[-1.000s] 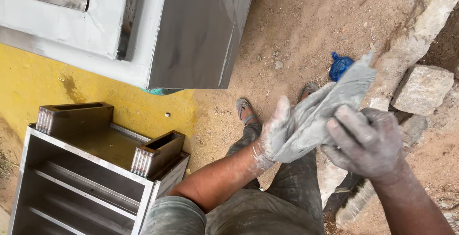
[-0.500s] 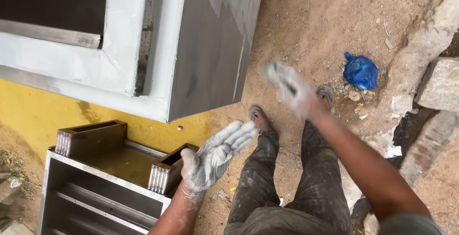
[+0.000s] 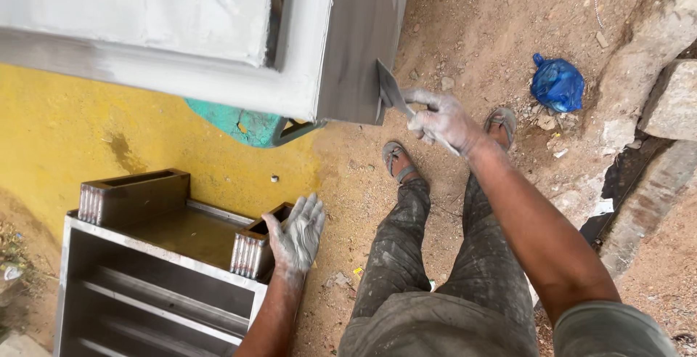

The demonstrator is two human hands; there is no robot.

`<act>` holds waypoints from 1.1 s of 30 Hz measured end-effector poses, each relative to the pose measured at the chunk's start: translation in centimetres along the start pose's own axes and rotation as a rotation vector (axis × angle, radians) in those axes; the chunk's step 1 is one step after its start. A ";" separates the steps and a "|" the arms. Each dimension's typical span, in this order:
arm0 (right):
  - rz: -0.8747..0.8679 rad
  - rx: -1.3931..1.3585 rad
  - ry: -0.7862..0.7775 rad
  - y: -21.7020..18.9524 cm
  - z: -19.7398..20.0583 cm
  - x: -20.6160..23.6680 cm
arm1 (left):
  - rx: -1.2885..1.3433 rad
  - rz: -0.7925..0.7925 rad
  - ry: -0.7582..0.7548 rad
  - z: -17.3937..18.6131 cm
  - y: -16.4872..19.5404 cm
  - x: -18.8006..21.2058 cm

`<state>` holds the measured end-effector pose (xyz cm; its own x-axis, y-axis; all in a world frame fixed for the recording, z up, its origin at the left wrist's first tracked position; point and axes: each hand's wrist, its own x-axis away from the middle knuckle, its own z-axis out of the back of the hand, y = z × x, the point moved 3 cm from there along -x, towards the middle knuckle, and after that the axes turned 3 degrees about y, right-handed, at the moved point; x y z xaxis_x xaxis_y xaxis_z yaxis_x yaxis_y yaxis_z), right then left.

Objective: The person applies gray putty filler to the seams and edges of stainless steel cabinet frames, spreading it with a small hand trowel and smoothing it over panels, corners, and undersides of several cabinet units.

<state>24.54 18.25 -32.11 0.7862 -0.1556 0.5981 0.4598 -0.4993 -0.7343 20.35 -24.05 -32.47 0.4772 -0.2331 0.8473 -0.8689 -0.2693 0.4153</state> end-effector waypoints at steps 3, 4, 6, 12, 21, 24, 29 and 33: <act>-0.032 -0.033 -0.107 2.0 -2.1 3.3 | -0.034 -0.021 -0.034 -2.2 0.4 -1.9; -0.109 -0.062 -0.156 2.6 -2.9 4.6 | -0.051 -0.011 -0.053 -3.4 0.0 -2.4; 0.287 0.241 -0.338 2.3 -5.0 8.0 | -0.087 0.011 -0.098 -6.8 -1.3 -3.1; 0.738 0.994 -0.218 2.8 -3.0 16.2 | 0.133 0.405 -0.561 -21.7 -9.3 -1.2; 0.742 1.308 -0.349 7.6 4.5 16.8 | 0.005 0.481 -0.968 -35.3 -6.7 -0.4; 0.657 1.109 -0.245 7.2 4.7 11.0 | -0.075 0.385 -1.063 -33.3 -3.7 0.8; 0.263 0.155 0.076 0.9 6.8 -3.9 | -0.182 0.298 -0.674 -22.7 -4.1 0.8; -0.011 0.114 0.105 -2.0 7.1 -10.0 | -0.203 0.337 -0.277 -12.1 -5.9 0.4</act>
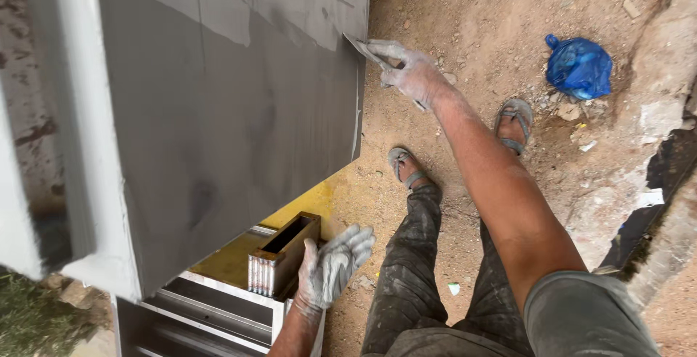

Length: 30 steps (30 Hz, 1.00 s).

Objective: The person applies gray putty filler to the seams and edges of stainless steel cabinet frames, spreading it with a small hand trowel and smoothing it over panels, corners, and undersides of several cabinet units.

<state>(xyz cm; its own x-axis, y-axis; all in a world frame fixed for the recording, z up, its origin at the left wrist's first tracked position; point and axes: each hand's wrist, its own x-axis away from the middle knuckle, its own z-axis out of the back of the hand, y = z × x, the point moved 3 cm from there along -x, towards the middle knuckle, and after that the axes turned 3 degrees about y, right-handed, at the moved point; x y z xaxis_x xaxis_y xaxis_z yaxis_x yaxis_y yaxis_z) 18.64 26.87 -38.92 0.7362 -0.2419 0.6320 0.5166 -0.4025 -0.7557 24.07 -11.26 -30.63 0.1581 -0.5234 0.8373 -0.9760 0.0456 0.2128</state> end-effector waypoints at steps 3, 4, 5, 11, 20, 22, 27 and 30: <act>0.086 0.094 -0.007 0.2 -1.2 0.7 | 0.014 0.022 0.182 6.0 -2.3 2.1; 0.100 0.115 -0.024 0.8 -1.8 1.5 | 0.030 0.030 0.209 7.6 -2.6 2.3; 0.109 0.143 -0.034 1.6 -2.3 2.6 | 0.050 0.045 0.228 8.9 -3.2 2.3; 0.113 0.178 -0.150 6.8 -5.0 6.4 | -0.072 0.049 0.295 12.1 -2.5 2.0; 0.208 0.411 -0.638 11.5 -15.2 16.7 | 0.016 -0.259 0.409 11.0 -0.2 2.6; 0.284 0.242 -0.403 11.1 -13.6 18.5 | -0.017 -0.331 0.363 9.7 -0.2 3.6; -0.196 -0.020 -0.490 8.4 -6.8 23.4 | -0.327 -0.520 0.084 1.4 0.1 5.8; -0.095 -0.012 -0.676 2.0 -5.9 27.1 | -0.417 -0.501 -0.151 -6.9 0.5 7.6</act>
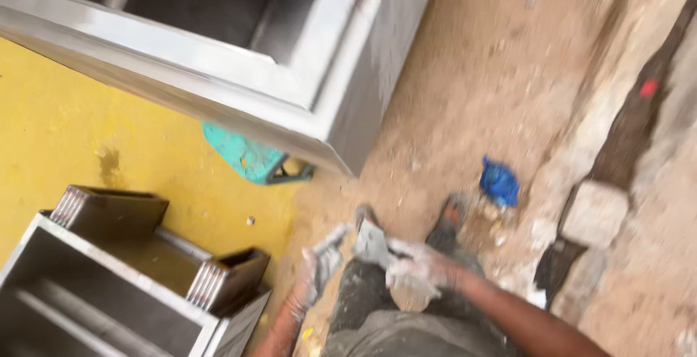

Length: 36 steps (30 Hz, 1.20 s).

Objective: The person applies gray putty filler to the seams and edges of stainless steel cabinet frames, spreading it with a small hand trowel and smoothing it over panels, corners, and undersides of several cabinet units.

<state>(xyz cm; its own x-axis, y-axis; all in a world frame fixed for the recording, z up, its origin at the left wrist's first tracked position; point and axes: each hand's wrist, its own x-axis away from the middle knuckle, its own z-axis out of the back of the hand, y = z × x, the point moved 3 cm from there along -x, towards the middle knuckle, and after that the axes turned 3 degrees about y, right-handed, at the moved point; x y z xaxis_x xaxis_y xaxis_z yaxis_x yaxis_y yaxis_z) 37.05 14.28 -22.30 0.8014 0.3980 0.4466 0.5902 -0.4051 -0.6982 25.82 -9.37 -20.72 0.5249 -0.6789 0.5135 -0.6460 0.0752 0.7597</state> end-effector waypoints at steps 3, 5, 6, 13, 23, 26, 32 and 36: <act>0.124 0.153 -0.125 -6.7 -3.9 1.8 | 0.099 0.003 -0.213 -6.4 5.7 -0.1; -0.028 -0.122 -0.236 -9.4 -7.0 2.1 | 0.116 -0.077 -0.229 -8.8 10.3 0.7; -0.112 -0.274 -0.278 -10.1 -8.4 2.4 | 0.096 -0.132 -0.209 -9.2 12.5 1.4; -0.102 -0.556 -0.519 -14.9 -13.4 -1.1 | 0.320 -0.257 -0.132 -5.2 19.6 6.7; 0.734 0.743 -0.485 -27.4 -33.3 -10.3 | 0.951 -0.859 0.174 10.5 22.2 23.1; 1.355 1.426 -0.316 -32.0 -40.5 -13.0 | 1.026 -0.906 -0.037 9.7 26.0 24.1; 1.474 1.672 -0.357 -33.7 -45.7 -20.6 | 1.056 -0.903 0.111 13.1 31.6 23.8; 1.335 1.578 -0.575 -32.0 -46.5 -27.3 | 1.018 -1.059 0.206 18.0 32.3 23.7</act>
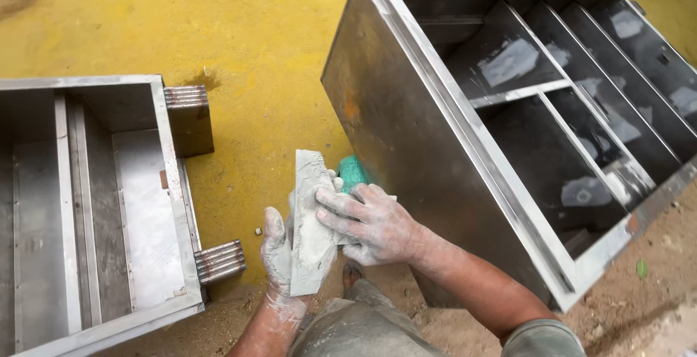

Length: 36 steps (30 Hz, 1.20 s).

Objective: The person applies gray putty filler to the seams and edges of stainless steel cabinet frames, spreading it with a small hand trowel and smoothing it over panels, corners, and undersides of several cabinet units.

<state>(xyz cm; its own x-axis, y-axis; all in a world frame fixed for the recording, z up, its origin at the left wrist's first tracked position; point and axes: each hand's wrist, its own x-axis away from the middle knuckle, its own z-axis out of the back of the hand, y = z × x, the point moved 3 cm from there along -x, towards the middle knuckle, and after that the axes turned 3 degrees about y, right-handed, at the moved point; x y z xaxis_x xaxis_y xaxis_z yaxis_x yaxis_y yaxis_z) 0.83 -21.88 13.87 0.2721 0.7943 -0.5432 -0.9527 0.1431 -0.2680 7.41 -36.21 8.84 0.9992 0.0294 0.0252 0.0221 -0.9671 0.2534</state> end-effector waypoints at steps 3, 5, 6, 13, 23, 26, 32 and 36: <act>0.130 -0.155 0.034 2.6 -3.5 -2.5 | 0.020 -0.145 0.006 2.2 3.3 -2.1; 0.204 -0.229 -0.041 3.8 -6.0 -4.5 | 0.022 -0.219 0.083 3.5 5.3 -1.9; 0.248 -0.269 -0.081 4.0 -7.4 -5.5 | 0.016 -0.254 0.155 4.1 6.6 -1.7; 0.643 -0.322 -0.242 4.3 -18.1 -11.1 | -0.121 -0.616 0.060 6.8 21.6 0.3; -0.484 -0.738 -0.077 12.9 -22.8 -14.7 | -0.571 -0.684 0.088 12.8 31.4 -10.2; -0.687 -0.983 -0.071 15.6 -22.4 -18.4 | -0.615 -0.686 0.082 14.9 32.3 -17.6; -0.403 -0.859 -0.162 27.3 -23.9 -28.9 | -0.728 -0.613 0.011 18.4 33.2 -37.7; -0.955 -1.840 -0.487 38.1 -23.0 -31.9 | -0.932 -0.577 0.025 19.4 36.7 -53.3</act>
<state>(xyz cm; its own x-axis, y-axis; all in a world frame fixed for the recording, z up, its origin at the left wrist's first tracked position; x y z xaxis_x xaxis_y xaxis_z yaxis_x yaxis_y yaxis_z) -41.02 -55.35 2.65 0.1345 0.9398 0.3140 0.6925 0.1375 -0.7082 -44.39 -78.17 -2.00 0.8452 0.4318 -0.3151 0.4430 -0.2361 0.8649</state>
